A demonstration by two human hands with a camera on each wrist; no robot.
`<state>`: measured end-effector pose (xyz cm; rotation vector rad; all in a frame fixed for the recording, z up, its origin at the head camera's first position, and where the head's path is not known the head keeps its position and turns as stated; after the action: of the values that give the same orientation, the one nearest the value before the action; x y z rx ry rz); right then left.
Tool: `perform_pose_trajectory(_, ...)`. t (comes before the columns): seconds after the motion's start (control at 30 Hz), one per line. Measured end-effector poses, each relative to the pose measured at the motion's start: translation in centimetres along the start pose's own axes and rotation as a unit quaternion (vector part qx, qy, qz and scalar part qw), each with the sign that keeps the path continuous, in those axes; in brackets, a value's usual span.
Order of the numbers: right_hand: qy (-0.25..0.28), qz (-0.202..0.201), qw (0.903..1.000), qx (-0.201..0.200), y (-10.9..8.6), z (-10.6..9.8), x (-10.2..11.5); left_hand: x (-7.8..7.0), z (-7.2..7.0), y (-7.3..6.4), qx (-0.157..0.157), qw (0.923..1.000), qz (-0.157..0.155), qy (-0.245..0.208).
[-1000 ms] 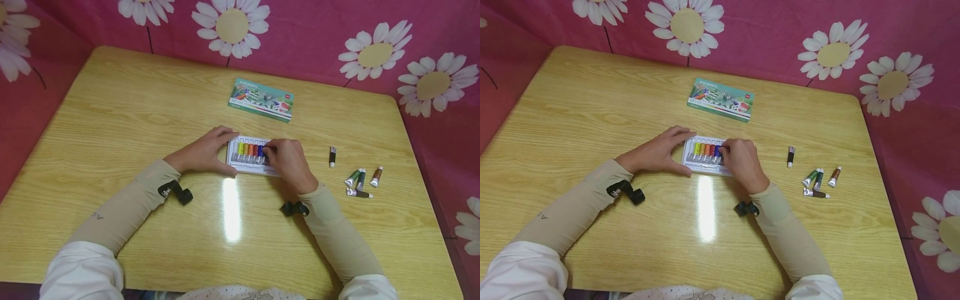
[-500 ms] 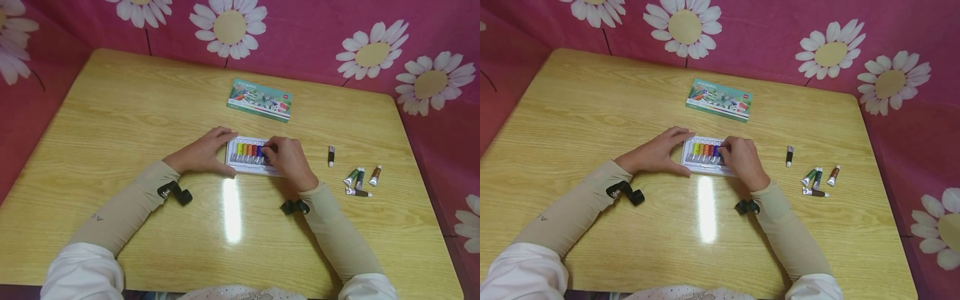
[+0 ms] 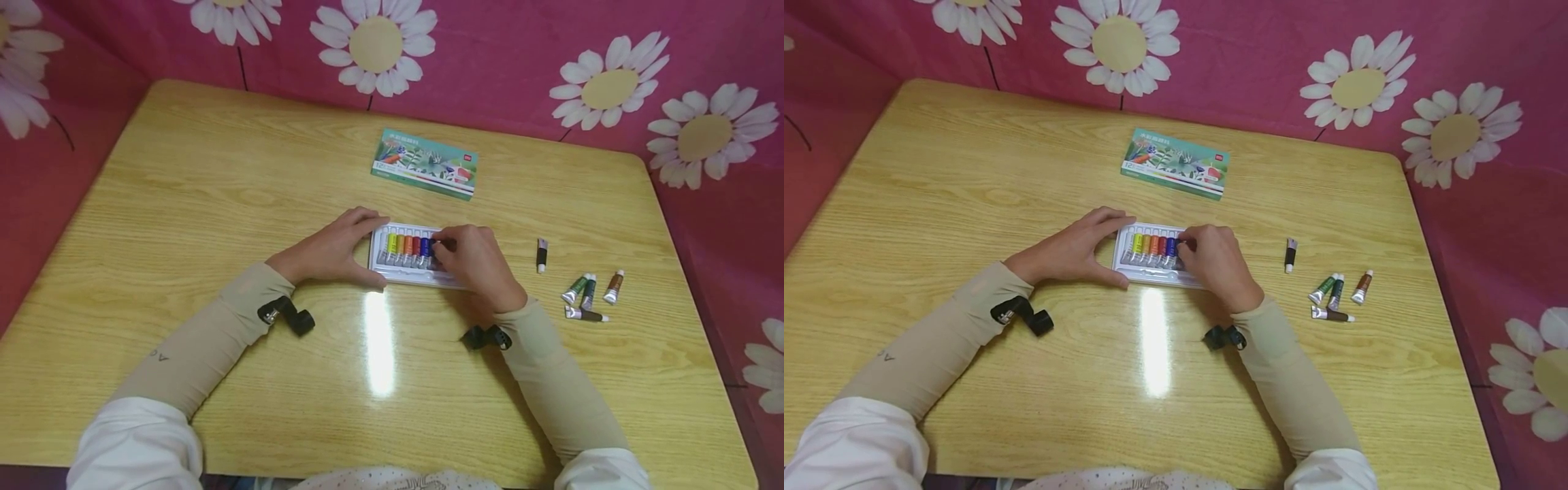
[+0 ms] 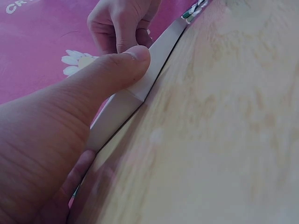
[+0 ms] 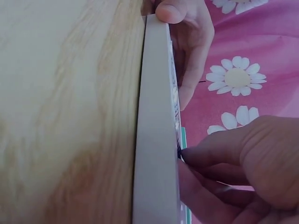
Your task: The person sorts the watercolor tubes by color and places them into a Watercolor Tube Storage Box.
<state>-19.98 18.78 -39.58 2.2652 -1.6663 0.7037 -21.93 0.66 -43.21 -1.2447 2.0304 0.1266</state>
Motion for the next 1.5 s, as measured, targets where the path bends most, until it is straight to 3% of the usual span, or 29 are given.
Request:
perform_pose_trajectory(0.23, 0.013, 0.002, 0.9998, 0.017, -0.2, 0.2, 0.1, -0.1, 0.0, -0.1, 0.0, 1.0, -0.003, 0.0)
perform_pose_trajectory(0.83, 0.008, -0.02, 0.9998, 0.003, -0.3, -0.5, 0.1, -0.2, 0.0, -0.1, -0.004, 1.0, -0.002, -0.001)
perform_pose_trajectory(1.5, -0.026, -0.015, 0.9973, -0.067, -1.1, -5.1, -1.2, -0.2, -0.1, -0.1, -0.005, 1.0, 0.003, -0.002)
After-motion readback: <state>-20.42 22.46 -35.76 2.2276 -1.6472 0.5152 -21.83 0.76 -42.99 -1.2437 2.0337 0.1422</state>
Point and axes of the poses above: each hand's wrist, its own y-axis towards the middle knuckle, its own z-axis out of the palm, x = y × z, the point moved 10 cm from there along y, towards the middle knuckle, and after that the axes turned 14 degrees about -z, right-handed, at the moved point
